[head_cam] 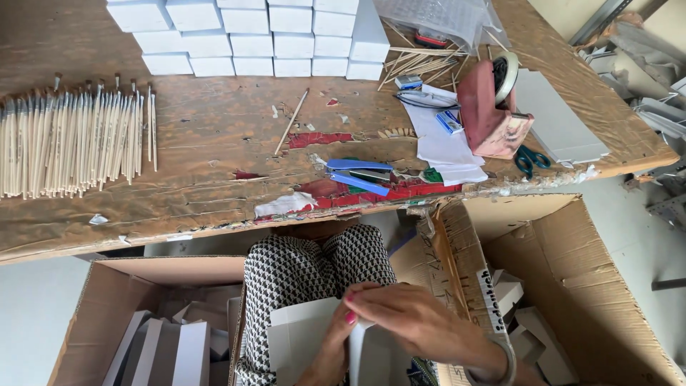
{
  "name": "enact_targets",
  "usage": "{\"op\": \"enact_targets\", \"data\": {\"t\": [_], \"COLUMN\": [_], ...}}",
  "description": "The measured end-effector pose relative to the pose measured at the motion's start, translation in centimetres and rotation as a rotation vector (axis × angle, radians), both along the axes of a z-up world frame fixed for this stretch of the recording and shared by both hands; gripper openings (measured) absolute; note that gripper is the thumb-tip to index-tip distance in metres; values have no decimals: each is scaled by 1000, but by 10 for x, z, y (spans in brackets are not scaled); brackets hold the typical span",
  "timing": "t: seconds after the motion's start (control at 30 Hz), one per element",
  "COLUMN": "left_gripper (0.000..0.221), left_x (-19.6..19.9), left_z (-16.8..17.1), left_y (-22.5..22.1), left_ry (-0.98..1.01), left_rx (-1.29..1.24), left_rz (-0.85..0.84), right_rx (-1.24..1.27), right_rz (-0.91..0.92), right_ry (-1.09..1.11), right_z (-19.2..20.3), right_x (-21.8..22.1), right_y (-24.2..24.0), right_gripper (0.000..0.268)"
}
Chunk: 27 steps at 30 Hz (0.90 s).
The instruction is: Assembling and stapling white cardboard boxes at a manufacturing workbench.
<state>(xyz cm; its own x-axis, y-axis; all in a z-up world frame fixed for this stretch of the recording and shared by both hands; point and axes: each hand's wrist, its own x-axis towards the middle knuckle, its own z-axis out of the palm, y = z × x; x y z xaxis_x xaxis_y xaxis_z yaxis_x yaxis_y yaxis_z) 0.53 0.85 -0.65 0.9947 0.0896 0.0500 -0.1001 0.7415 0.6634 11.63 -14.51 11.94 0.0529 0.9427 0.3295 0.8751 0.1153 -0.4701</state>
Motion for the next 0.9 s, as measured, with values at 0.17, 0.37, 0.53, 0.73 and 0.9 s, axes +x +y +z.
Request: {"op": "enact_targets", "data": {"t": [0.17, 0.37, 0.53, 0.73, 0.9], "left_gripper": [59, 51, 26, 38, 64], "left_x": [-2, -3, -3, -29, -47], "left_z": [47, -56, -94, -50, -62], "left_y": [28, 54, 30, 17, 25], "left_ry": [62, 116, 96, 91, 78], "left_rx": [1057, 1863, 1947, 1918, 2064], "left_rz": [46, 281, 279, 322, 331], "right_rx": [173, -139, -19, -462, -473], "right_rz": [-1127, -1619, -1331, -618, -420], "right_ry": [-161, -860, -316, 64, 96], "right_z": [9, -42, -53, -127, -165], "right_x": [16, 46, 2, -48, -61], "right_y": [-127, -316, -165, 0, 10], "right_gripper": [63, 53, 53, 79, 79]}}
